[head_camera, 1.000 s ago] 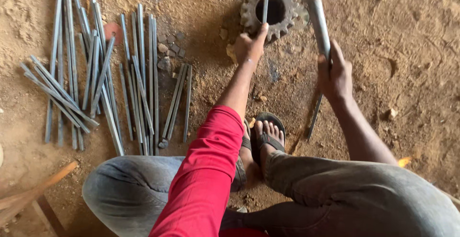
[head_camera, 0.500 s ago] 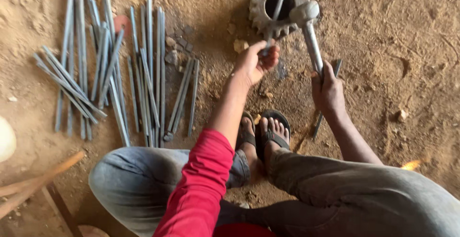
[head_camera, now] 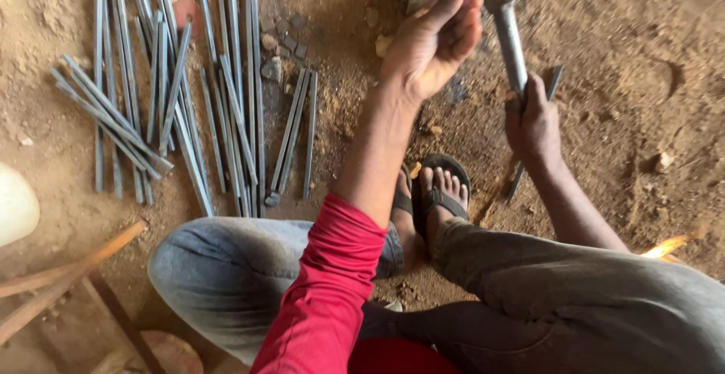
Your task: The person sits on the ground and repeatedly hammers metal rods into a central hole of a gear-like metal object. They pick up rods from a pile, position them, and strike them with a hammer.
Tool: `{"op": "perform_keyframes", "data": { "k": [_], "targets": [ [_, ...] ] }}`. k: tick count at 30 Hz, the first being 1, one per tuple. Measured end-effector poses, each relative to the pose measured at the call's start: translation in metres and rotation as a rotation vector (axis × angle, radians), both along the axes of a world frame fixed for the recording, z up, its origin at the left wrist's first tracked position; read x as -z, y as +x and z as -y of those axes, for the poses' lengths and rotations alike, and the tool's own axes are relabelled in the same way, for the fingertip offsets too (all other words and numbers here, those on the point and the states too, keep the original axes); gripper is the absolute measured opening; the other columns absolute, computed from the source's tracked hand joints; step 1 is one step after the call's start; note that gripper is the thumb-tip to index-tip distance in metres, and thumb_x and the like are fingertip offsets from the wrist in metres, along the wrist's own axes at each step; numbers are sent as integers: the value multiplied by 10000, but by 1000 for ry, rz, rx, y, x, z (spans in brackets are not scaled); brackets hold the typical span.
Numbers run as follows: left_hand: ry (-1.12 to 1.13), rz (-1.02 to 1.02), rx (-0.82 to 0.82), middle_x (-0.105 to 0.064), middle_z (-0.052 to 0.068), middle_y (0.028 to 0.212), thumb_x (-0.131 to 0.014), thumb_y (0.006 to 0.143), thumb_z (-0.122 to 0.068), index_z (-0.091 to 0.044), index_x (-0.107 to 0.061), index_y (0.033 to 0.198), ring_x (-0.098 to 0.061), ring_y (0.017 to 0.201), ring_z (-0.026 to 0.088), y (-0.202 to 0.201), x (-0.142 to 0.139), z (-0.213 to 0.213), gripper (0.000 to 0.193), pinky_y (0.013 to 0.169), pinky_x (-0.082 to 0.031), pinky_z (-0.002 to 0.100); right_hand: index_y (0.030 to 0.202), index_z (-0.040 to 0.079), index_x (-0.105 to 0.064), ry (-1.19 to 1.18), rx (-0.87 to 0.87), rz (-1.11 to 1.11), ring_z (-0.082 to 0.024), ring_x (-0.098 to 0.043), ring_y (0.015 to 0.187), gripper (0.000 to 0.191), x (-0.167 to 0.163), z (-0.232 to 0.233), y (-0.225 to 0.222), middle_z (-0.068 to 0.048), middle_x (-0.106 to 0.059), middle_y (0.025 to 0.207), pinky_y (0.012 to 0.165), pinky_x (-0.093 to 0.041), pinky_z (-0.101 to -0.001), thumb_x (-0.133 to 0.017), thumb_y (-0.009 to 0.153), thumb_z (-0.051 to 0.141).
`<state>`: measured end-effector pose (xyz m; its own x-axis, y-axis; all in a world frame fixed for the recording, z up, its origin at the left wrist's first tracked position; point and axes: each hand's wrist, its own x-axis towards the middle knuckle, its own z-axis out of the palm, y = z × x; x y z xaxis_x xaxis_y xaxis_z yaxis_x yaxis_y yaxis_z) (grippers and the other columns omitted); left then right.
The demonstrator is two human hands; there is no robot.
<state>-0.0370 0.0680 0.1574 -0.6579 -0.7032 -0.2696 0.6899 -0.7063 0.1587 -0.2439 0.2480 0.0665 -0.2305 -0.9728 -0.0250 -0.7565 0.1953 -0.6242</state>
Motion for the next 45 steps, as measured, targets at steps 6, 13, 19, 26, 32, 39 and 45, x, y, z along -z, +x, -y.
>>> {"op": "perform_keyframes", "data": {
  "k": [6,13,19,26,32,39,45],
  "targets": [
    [-83,-43,-41,-767,153,891,-873,851,-159,36,-717,967,-770,768,190,-10,7,-8,276,726,-665,333,1415,-60,-465,10,-16,20,-161,-606,498,320,-2,0,1,-131,-659,768,390,-541,-310,-494,1163,136],
    [-119,-107,-65,-770,128,912,-832,914,-153,15,-716,994,-772,805,183,-15,13,-11,219,758,-659,321,1414,-48,-468,-12,-38,15,-175,-631,545,292,-4,0,3,-138,-666,794,446,-561,-318,-484,1194,144],
    [-84,-107,-123,-770,142,953,-797,949,-96,36,-714,1052,-775,855,198,-19,20,-14,187,815,-663,332,1427,-47,-443,-5,-42,5,-196,-650,561,304,-7,0,4,-146,-664,800,457,-575,-334,-479,1188,138],
    [-6,-245,-102,-766,205,1049,-696,1006,-28,47,-706,1106,-772,984,263,-17,26,-13,125,921,-653,368,1394,-37,-448,18,-36,10,-198,-646,560,282,-4,-1,3,-149,-670,801,454,-573,-341,-478,1195,161],
    [-66,-247,-61,-756,221,1098,-668,1014,-2,50,-701,1127,-762,1039,288,-7,14,-14,129,972,-640,408,1354,-33,-448,27,-31,-9,-195,-645,552,265,2,0,1,-154,-668,803,445,-577,-332,-473,1205,185],
    [-67,-111,2,-761,235,1076,-648,1010,-70,93,-674,1160,-761,985,281,-2,16,-12,222,916,-646,411,1277,-20,-476,68,-12,22,-173,-584,507,243,10,-3,-5,-128,-638,766,409,-530,-338,-478,1212,215],
    [-117,699,96,-575,9,616,-548,1014,-197,-15,-686,958,-530,467,97,-7,49,-31,235,440,-530,266,1225,2,-599,84,93,111,-145,-517,488,246,-26,6,-1,-73,-612,738,379,-449,-335,-520,1145,221]
  ]
}}
